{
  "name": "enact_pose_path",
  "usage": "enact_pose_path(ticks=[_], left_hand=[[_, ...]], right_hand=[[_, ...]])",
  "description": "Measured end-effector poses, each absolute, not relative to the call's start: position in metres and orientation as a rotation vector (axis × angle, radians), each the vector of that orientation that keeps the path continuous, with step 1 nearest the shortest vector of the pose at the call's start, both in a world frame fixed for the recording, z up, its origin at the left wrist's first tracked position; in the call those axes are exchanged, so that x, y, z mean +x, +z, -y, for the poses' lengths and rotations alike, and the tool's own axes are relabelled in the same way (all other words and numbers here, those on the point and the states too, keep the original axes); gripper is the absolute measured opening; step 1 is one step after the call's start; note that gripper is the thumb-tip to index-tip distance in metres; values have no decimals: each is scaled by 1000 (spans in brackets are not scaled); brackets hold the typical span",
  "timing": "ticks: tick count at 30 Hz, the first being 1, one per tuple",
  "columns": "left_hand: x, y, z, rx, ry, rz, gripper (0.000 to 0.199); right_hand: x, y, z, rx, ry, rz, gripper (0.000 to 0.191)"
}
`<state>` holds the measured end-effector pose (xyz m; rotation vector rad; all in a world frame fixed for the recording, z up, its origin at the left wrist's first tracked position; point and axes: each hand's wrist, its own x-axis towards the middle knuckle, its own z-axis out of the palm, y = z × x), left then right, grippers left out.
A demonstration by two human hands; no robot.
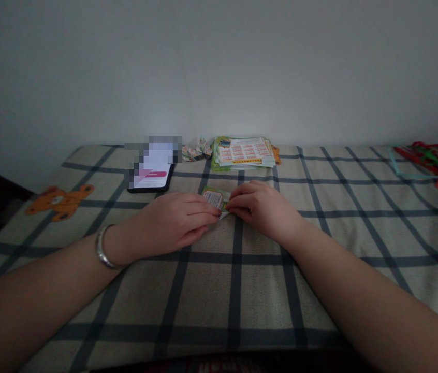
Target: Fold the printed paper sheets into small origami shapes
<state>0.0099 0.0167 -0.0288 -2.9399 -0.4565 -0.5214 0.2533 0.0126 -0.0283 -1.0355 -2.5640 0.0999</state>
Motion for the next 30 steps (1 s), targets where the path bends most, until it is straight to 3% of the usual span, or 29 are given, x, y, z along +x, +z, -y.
enact_pose_path(ticks=[30], left_hand=[[19,-26,-7,-2968,-403,637,25]], right_hand=[[251,-24,-9,-1086,56,2632,18]])
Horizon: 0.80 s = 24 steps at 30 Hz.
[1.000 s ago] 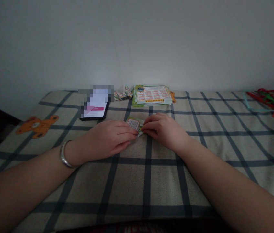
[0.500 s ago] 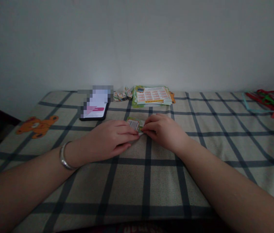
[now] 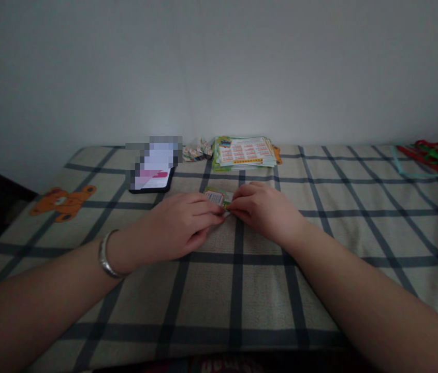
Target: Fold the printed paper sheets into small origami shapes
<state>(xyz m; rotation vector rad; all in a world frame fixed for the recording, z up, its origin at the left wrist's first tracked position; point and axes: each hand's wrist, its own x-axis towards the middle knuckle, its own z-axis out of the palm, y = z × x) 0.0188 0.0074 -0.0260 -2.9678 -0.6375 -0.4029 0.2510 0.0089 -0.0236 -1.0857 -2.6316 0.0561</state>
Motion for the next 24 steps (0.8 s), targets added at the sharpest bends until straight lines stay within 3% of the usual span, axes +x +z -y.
enact_pose_path(ticks=[24], left_hand=[[18,-24,-3,-2942,-290,682,30]], right_hand=[[256,-21,-7,-1032,-105,2664,19]])
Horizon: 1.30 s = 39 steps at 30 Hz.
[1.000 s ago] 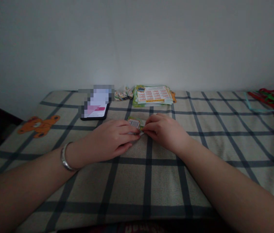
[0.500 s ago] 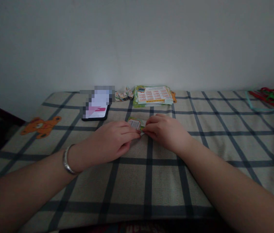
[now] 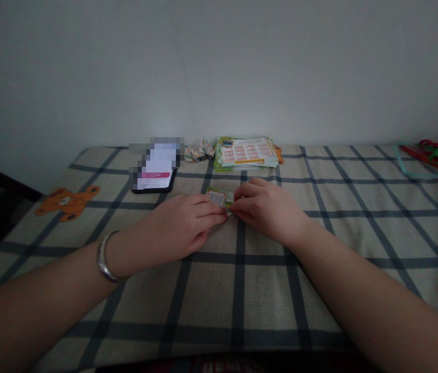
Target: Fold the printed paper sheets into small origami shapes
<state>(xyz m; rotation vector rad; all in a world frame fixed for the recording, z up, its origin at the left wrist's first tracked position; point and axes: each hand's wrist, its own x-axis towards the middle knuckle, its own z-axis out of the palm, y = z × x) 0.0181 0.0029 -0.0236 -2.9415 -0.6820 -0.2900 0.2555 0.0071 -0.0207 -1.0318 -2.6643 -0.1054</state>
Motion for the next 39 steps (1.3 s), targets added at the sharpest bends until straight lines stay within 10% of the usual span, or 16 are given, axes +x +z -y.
enact_pose_path(ticks=[39], left_hand=[[14,-20,-5,-2985,-339,623,28]], right_hand=[[260,-5,2,-1322,-319,2739,13]])
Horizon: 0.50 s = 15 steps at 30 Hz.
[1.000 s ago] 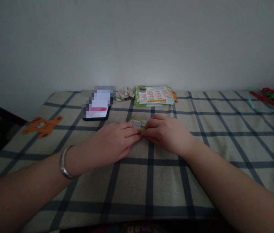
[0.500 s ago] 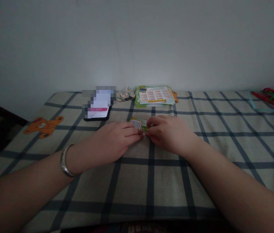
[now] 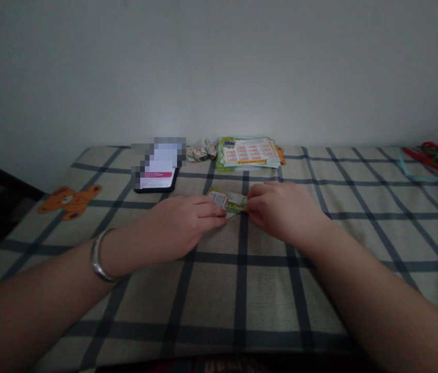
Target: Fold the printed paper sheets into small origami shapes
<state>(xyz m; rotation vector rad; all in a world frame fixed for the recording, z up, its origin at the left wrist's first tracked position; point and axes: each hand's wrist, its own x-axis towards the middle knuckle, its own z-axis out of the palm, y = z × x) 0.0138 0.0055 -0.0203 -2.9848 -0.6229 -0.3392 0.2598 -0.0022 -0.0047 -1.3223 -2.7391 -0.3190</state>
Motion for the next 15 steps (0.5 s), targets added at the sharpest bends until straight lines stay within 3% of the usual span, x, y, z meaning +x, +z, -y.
enact_pose_path(ticks=[15], left_hand=[[8,-14,-9,-3045,-260,617,34]], right_hand=[[263,-3,3,-1354,-415,2731,14]])
